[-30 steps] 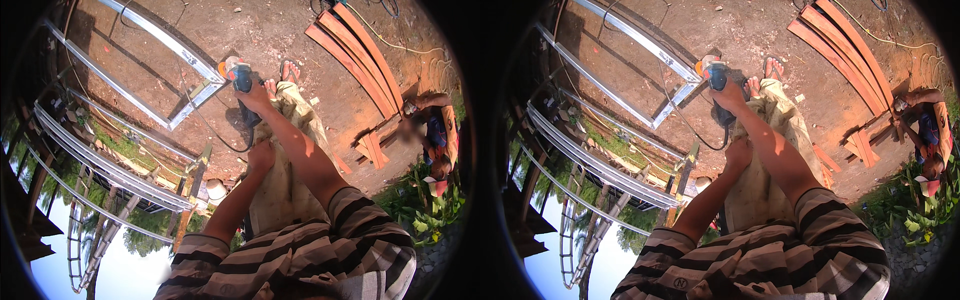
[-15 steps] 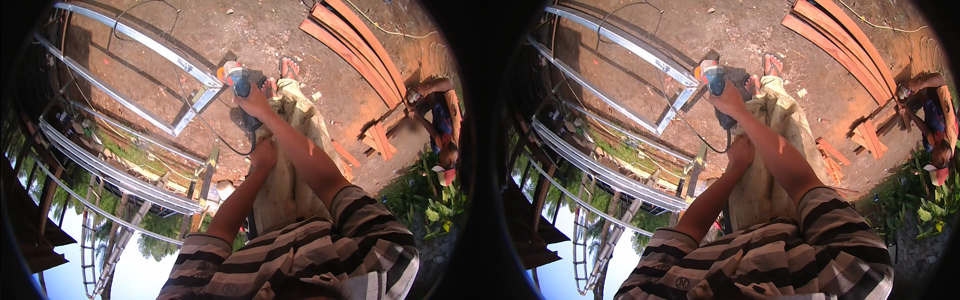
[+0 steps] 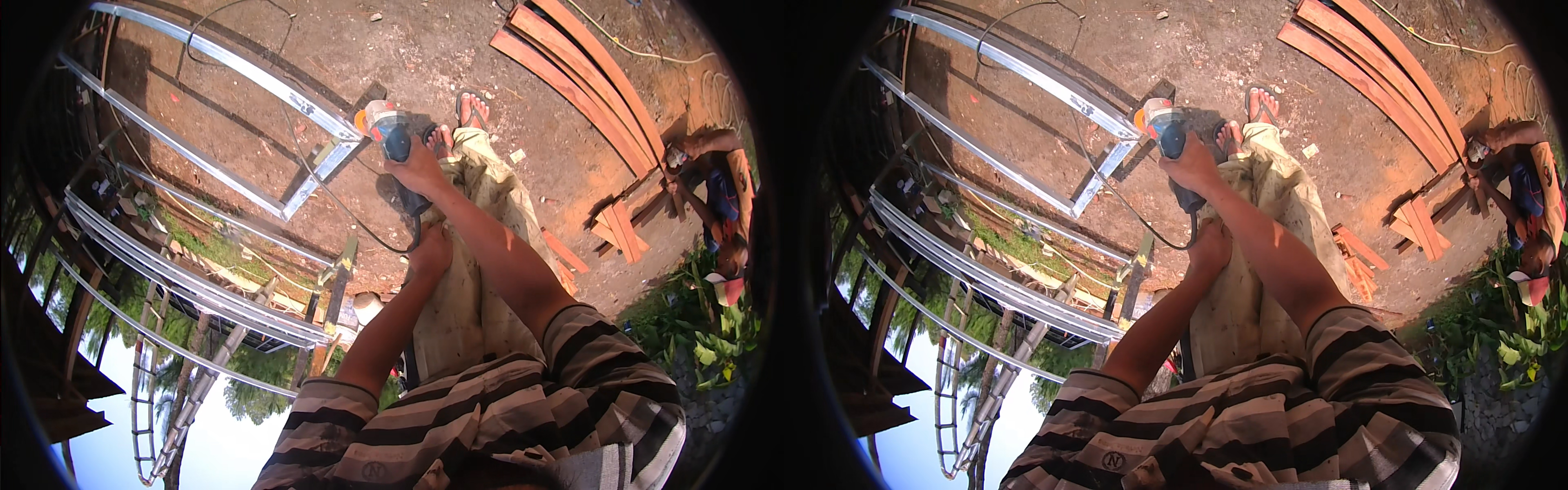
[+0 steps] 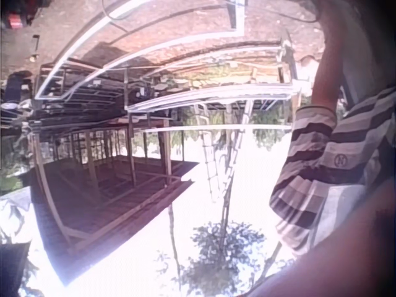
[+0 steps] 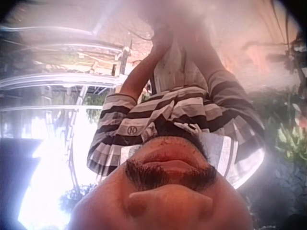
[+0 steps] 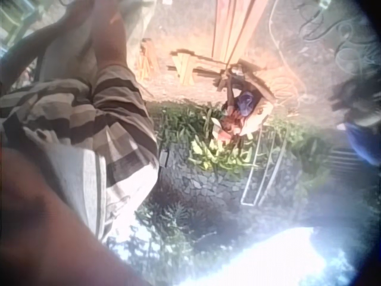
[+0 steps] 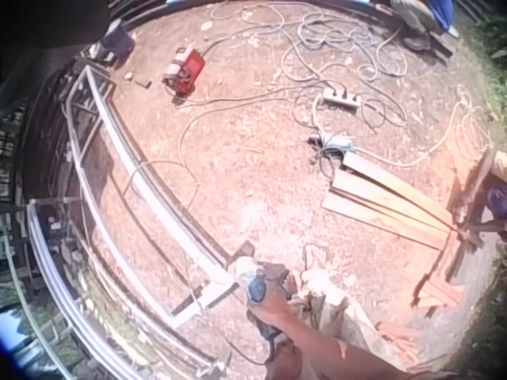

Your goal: The person uses an angle grinder to smooth the edges and corners of a rectangular metal frame lying on the ground. The person repositions the frame to access different sections and continues grinding along the seams and edges.

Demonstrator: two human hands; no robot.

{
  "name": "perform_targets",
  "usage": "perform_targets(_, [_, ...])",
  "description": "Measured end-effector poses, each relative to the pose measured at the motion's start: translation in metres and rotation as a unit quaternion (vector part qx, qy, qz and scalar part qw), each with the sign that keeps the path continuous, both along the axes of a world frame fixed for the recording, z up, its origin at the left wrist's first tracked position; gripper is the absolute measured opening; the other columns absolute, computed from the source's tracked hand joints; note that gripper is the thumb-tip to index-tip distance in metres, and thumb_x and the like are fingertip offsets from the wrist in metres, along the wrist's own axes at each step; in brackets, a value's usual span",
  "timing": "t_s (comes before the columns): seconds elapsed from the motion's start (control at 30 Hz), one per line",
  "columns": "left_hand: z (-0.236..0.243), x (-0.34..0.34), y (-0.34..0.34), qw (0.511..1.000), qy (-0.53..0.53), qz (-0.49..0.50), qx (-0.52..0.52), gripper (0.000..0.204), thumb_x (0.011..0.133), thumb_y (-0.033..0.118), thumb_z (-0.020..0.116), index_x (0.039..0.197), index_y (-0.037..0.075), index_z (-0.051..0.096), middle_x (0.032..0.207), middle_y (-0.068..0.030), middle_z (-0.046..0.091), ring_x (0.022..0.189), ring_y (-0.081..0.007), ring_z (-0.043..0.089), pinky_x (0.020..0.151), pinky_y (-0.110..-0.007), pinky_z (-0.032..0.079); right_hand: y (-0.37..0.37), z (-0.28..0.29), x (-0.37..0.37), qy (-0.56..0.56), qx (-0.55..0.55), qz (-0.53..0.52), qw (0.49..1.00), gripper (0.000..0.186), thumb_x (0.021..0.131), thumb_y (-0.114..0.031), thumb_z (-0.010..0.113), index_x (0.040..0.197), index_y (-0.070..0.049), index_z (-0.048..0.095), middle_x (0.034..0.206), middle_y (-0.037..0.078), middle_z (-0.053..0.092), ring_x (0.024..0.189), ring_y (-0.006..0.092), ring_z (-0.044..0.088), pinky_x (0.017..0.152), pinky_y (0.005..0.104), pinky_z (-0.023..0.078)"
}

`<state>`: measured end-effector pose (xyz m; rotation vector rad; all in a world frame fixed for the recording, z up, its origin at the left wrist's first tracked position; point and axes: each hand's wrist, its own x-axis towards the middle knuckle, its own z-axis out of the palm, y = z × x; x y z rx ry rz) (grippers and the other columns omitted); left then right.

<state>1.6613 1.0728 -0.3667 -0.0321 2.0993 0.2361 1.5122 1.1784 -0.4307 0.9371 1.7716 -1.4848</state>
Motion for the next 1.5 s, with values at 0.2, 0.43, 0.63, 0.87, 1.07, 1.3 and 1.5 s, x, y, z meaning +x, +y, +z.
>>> perform_targets(0.2, [0.004,0.000,0.002,0.999,0.020,-0.031,-0.014,0.031,0.102,0.031,0.056,0.119,0.010,0.072,0.121,-0.0146,0.068,0.106,-0.0374,0.069,0.091,-0.052,0.055,0.004,-0.002,0.007,-0.011,-0.006,0.014,1.000,0.074,0.079,-0.042,0.080,0.125,0.009,0.053,0.112,0.033,0.069,0.110,0.0452,0.069,0.097,0.0477,0.052])
perform_targets(0.43, [0.010,-0.013,0.009,0.999,-0.031,-0.023,-0.023,0.033,0.104,0.032,0.053,0.118,0.008,0.071,0.122,-0.0160,0.067,0.104,-0.0399,0.070,0.088,-0.053,0.056,0.004,0.001,-0.014,-0.003,-0.014,0.015,1.000,0.072,0.079,-0.040,0.079,0.123,0.010,0.051,0.107,0.033,0.071,0.104,0.0480,0.071,0.092,0.0491,0.055])
perform_targets(0.63, [0.014,-0.022,0.013,0.997,-0.071,-0.023,-0.034,0.035,0.104,0.031,0.051,0.119,0.007,0.070,0.124,-0.0172,0.066,0.104,-0.0406,0.071,0.088,-0.055,0.056,0.003,0.002,-0.023,0.016,-0.019,0.004,1.000,0.074,0.079,-0.039,0.079,0.124,0.011,0.050,0.106,0.033,0.071,0.104,0.0471,0.071,0.091,0.0488,0.056])
perform_targets(0.87, [0.007,-0.006,0.003,1.000,-0.016,-0.002,-0.009,0.034,0.104,0.032,0.051,0.122,0.009,0.070,0.129,-0.0155,0.065,0.108,-0.0401,0.070,0.091,-0.055,0.056,-0.001,0.003,0.001,-0.009,0.007,0.018,1.000,0.080,0.078,-0.042,0.080,0.128,0.012,0.048,0.109,0.035,0.070,0.107,0.0476,0.071,0.093,0.0486,0.055])
perform_targets(1.07, [0.013,-0.021,0.011,0.996,-0.078,-0.017,-0.032,0.034,0.104,0.032,0.052,0.123,0.010,0.070,0.128,-0.0153,0.065,0.108,-0.0391,0.070,0.090,-0.054,0.056,-0.002,-0.003,-0.019,0.005,-0.015,0.005,1.000,0.080,0.079,-0.042,0.078,0.128,0.014,0.050,0.113,0.037,0.069,0.110,0.0480,0.070,0.096,0.0478,0.055])
perform_targets(1.3, [0.018,-0.020,0.011,0.998,-0.046,0.013,-0.035,0.035,0.104,0.031,0.051,0.125,0.010,0.069,0.131,-0.0154,0.064,0.110,-0.0399,0.069,0.090,-0.053,0.057,-0.002,0.004,-0.009,-0.014,0.009,0.020,1.000,0.080,0.078,-0.043,0.079,0.128,0.012,0.051,0.112,0.035,0.070,0.108,0.0466,0.071,0.095,0.0471,0.054])
perform_targets(1.5, [0.018,-0.029,0.012,0.993,-0.107,-0.010,-0.040,0.035,0.104,0.031,0.051,0.127,0.010,0.069,0.132,-0.0170,0.063,0.115,-0.0400,0.068,0.093,-0.054,0.056,-0.002,0.000,-0.020,-0.022,-0.026,0.004,0.999,0.077,0.078,-0.044,0.081,0.126,0.009,0.054,0.114,0.033,0.070,0.111,0.0457,0.070,0.096,0.0473,0.053])
